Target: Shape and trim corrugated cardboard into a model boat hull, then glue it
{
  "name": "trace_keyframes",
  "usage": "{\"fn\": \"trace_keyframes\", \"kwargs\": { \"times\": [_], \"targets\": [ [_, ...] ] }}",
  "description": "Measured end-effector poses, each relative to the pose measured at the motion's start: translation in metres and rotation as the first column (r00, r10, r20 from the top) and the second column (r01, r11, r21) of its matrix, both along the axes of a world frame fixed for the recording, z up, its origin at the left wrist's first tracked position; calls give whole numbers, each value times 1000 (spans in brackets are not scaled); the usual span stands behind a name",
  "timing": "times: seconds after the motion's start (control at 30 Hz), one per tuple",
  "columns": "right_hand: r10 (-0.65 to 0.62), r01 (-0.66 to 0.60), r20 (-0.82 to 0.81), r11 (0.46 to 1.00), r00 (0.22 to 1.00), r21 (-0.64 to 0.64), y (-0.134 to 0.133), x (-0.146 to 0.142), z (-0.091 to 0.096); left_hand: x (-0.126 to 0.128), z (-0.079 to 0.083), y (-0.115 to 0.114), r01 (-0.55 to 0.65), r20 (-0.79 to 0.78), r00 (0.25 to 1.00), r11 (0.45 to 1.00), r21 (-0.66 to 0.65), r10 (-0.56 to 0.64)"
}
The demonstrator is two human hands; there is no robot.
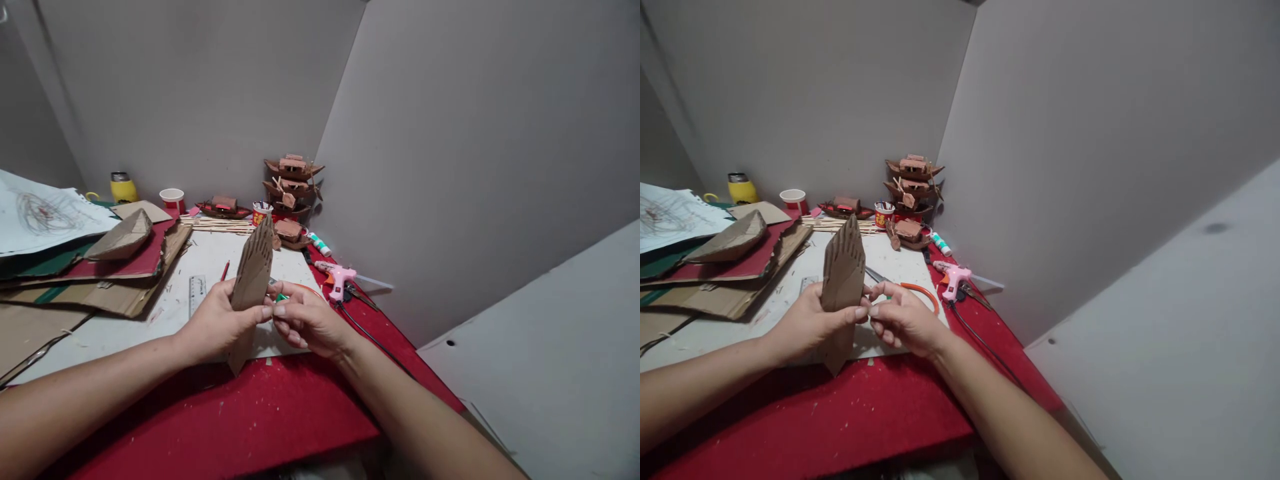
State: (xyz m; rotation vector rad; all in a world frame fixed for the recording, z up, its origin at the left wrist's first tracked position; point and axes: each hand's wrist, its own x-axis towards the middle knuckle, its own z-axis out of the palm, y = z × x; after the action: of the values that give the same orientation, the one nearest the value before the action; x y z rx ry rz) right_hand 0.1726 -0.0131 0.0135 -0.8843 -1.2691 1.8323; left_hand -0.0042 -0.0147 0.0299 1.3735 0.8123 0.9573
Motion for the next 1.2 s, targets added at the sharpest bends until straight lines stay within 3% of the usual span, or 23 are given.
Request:
{"fn": "trace_keyframes", "kwargs": {
  "times": [0.57,1.2],
  "targets": [
    [37,-37,9,999,999,4,2,0,-3,3,-2,-4,-126,-73,986,963,237,147],
    [64,-64,25,998,998,-11,2,0,-4,1,-4,-4,-75,-122,984,929,363,128]
  ]
}}
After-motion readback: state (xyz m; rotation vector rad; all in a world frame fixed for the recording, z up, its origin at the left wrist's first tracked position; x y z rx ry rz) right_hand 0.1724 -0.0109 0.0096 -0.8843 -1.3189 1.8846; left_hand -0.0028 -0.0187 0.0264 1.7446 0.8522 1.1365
